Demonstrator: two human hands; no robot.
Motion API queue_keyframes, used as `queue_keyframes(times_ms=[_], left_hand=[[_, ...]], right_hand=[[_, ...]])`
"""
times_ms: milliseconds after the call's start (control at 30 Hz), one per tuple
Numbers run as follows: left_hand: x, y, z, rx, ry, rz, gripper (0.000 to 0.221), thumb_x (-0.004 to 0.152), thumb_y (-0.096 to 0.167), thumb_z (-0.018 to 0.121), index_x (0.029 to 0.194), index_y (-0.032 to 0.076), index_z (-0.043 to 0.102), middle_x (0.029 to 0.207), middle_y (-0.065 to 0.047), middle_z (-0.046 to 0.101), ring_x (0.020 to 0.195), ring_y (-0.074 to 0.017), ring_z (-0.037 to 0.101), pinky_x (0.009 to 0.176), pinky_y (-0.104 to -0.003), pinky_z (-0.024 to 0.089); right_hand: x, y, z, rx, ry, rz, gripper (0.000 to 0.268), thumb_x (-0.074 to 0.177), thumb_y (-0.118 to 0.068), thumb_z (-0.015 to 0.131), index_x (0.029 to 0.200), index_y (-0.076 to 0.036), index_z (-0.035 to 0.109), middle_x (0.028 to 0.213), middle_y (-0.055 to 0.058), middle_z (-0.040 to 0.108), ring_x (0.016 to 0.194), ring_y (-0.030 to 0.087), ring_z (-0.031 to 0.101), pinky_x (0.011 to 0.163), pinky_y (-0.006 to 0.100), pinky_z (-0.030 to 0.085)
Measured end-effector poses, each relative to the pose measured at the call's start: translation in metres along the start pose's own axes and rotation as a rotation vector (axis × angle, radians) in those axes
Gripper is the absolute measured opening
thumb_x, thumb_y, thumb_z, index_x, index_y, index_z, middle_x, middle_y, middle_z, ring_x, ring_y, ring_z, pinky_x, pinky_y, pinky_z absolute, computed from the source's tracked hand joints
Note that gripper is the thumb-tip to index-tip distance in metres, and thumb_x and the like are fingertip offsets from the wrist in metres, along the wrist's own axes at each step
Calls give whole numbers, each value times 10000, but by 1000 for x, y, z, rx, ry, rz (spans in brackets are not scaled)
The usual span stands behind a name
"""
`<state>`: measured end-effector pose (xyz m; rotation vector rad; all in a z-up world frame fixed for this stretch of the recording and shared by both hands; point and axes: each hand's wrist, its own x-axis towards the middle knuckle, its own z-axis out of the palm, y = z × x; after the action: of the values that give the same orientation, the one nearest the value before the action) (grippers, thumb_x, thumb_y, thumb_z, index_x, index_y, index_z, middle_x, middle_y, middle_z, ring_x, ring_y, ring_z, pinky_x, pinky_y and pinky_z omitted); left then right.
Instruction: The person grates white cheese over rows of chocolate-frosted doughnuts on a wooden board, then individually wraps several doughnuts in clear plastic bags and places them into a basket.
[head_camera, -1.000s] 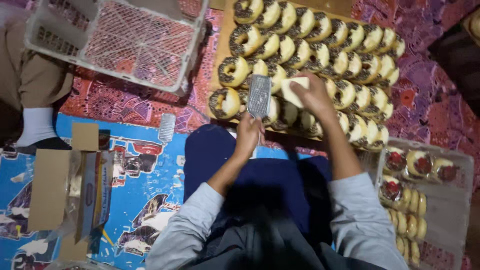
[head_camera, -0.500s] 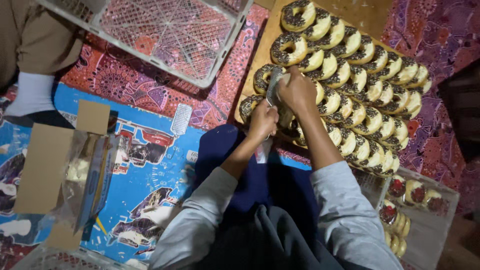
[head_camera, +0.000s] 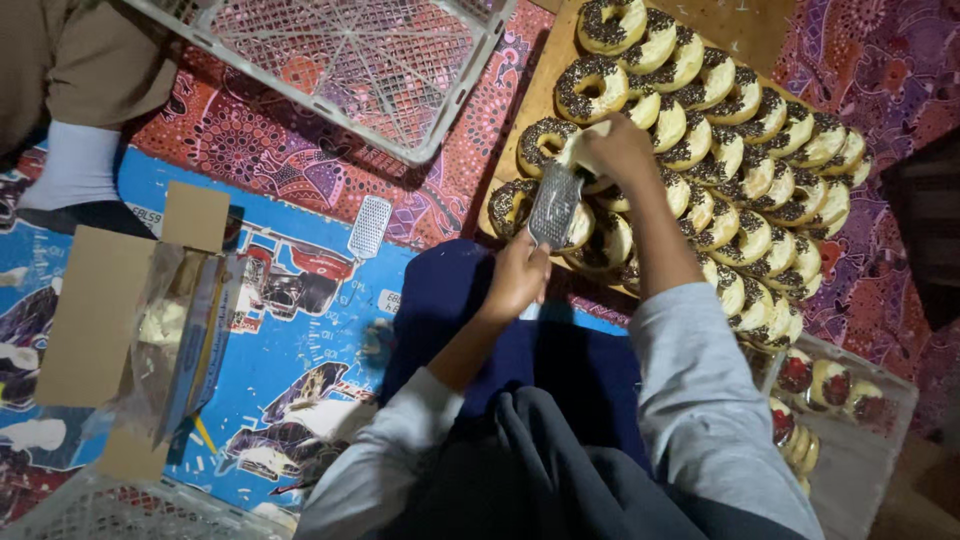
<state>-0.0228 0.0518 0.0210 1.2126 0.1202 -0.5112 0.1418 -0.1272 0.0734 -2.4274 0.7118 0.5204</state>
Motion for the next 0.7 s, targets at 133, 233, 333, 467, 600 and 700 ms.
queue_keyframes(times_ms=[133, 233, 333, 467, 600, 700], left_hand=[[6, -6, 8, -69, -18, -40, 200, 1010, 89, 491, 1187, 8, 535, 637, -43, 552, 367, -130, 492, 338, -314, 417], [39, -8, 33, -13, -20, -35, 216, 977, 87, 503, 1181, 26, 541, 628, -49, 578, 360, -139, 506, 328, -326, 423], [67, -13, 57, 41, -1, -34, 149, 1006, 118, 526, 1098, 8, 567, 633, -61, 599, 372, -154, 536, 354, -335, 442], [87, -25, 66, 24, -1, -2, 135, 993, 110, 530, 1078, 15, 574, 625, -68, 597, 362, -166, 531, 360, -347, 434], [88, -33, 65, 57, 11, 42, 109, 982, 96, 526, 1043, 15, 569, 622, -70, 586, 363, -169, 536, 355, -355, 440], [78, -33, 65, 54, 6, 26, 94, 998, 100, 530, 989, 7, 517, 612, -70, 559, 354, -172, 520, 346, -359, 425]], right_hand=[[-17, 16, -43, 193, -50, -49, 431, 940, -293, 697, 1302, -66, 638, 1061, 169, 732, 773, 206, 679, 670, 359, 541], [-33, 26, -68, 194, -22, -104, 438, 944, -308, 705, 1281, -30, 670, 1019, 214, 743, 711, 196, 650, 640, 378, 499], [-46, 34, -68, -23, 40, -161, 462, 904, -342, 686, 1256, -48, 627, 966, 163, 744, 764, 244, 735, 719, 408, 573], [-44, 38, -37, -355, 179, -295, 412, 926, -302, 618, 1233, -28, 631, 919, 267, 732, 822, 386, 736, 806, 493, 564], [-27, 41, -18, -449, 257, -313, 377, 940, -302, 569, 1167, -12, 647, 972, 301, 719, 923, 466, 701, 851, 549, 541], [-11, 41, -13, -457, 230, -235, 399, 914, -304, 565, 1172, -7, 631, 1012, 298, 715, 959, 456, 694, 847, 546, 539]])
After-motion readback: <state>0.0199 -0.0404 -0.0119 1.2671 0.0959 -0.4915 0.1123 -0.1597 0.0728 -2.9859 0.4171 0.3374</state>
